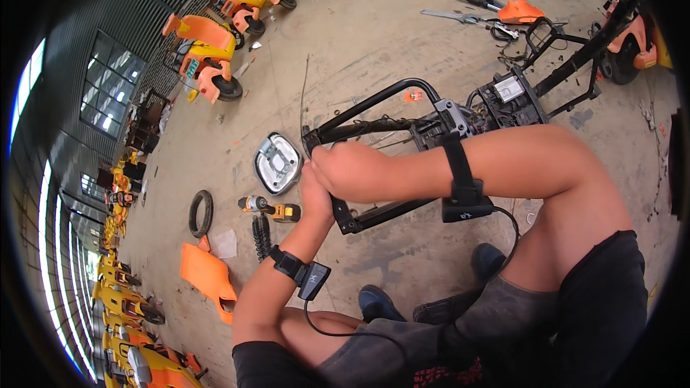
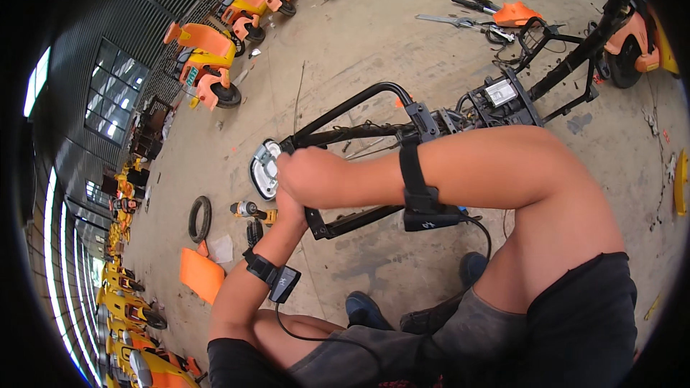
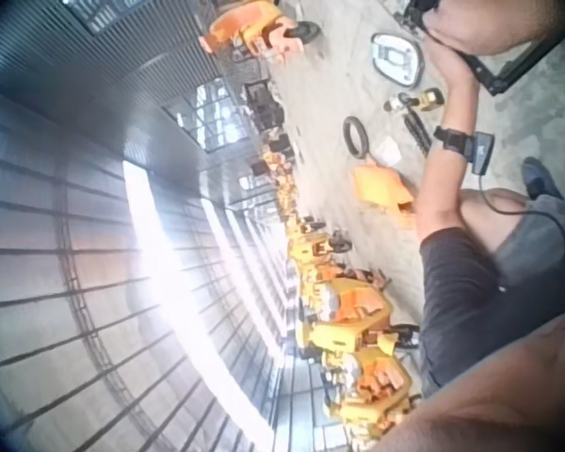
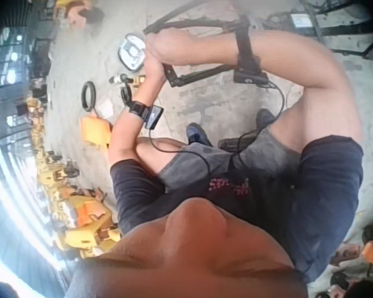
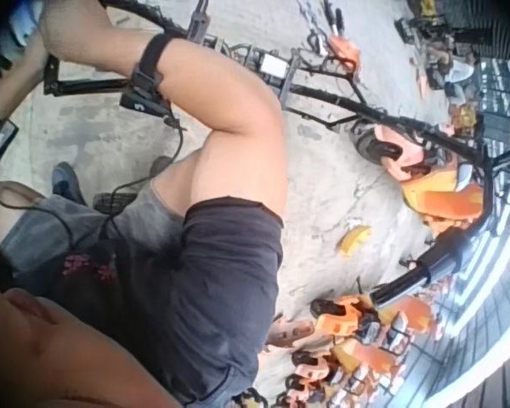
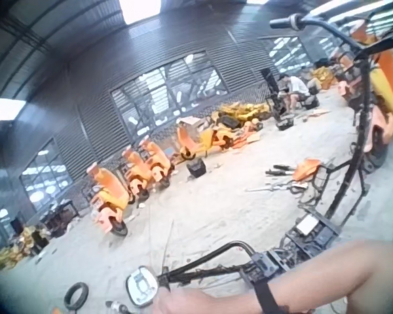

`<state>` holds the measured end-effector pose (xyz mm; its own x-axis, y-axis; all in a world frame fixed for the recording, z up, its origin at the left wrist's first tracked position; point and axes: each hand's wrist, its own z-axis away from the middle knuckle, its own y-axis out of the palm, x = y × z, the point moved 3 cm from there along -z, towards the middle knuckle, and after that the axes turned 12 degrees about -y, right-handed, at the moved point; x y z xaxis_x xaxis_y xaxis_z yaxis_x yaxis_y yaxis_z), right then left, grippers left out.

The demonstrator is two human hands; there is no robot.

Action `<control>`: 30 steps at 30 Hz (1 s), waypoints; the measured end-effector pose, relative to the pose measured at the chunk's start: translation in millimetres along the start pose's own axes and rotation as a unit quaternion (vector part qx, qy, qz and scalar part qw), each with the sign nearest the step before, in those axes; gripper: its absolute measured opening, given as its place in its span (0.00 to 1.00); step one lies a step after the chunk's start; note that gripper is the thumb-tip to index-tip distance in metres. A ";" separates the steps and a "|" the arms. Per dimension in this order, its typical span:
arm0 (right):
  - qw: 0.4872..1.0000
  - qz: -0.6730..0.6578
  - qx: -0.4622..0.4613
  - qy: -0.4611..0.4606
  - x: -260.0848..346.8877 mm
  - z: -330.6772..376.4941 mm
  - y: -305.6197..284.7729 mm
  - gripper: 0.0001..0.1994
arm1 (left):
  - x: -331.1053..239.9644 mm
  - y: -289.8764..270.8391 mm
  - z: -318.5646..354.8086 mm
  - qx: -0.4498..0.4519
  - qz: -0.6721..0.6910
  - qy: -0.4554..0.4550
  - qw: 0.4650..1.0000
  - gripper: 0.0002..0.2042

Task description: The person assembles a black metal frame for a scooter, attaching a cable and securing it with screws. The person uses a screwdriver to tighten the screws and checks the assembly.

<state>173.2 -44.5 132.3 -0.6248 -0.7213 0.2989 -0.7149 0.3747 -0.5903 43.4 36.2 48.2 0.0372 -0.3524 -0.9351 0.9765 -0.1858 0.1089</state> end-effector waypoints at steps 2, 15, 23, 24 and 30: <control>0.999 -0.027 0.036 -0.001 9.3 16.7 -0.7 0.10 | -3.7 4.6 8.5 0.015 -0.020 -0.014 1.000 0.22; 0.969 -0.122 0.109 0.184 2.4 58.7 22.3 0.15 | 2.6 -6.6 -8.3 0.010 -0.027 -0.014 0.999 0.24; 0.963 -0.118 0.093 0.224 -31.0 9.8 -26.4 0.17 | -0.7 0.0 -1.0 0.020 -0.018 -0.033 0.999 0.23; 0.959 -0.136 0.091 0.230 -31.6 4.0 -33.4 0.18 | -2.7 3.5 2.3 0.022 -0.012 -0.035 0.999 0.23; 0.953 -0.173 0.003 0.249 -39.9 -20.3 -26.7 0.21 | -4.9 4.5 6.2 0.029 -0.019 -0.037 0.999 0.22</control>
<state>210.9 -13.9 151.3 -0.4251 -0.4348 0.7939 -0.9041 0.1614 -0.3957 46.3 31.5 55.3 -0.0177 -0.4104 -0.9117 0.9629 -0.2525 0.0950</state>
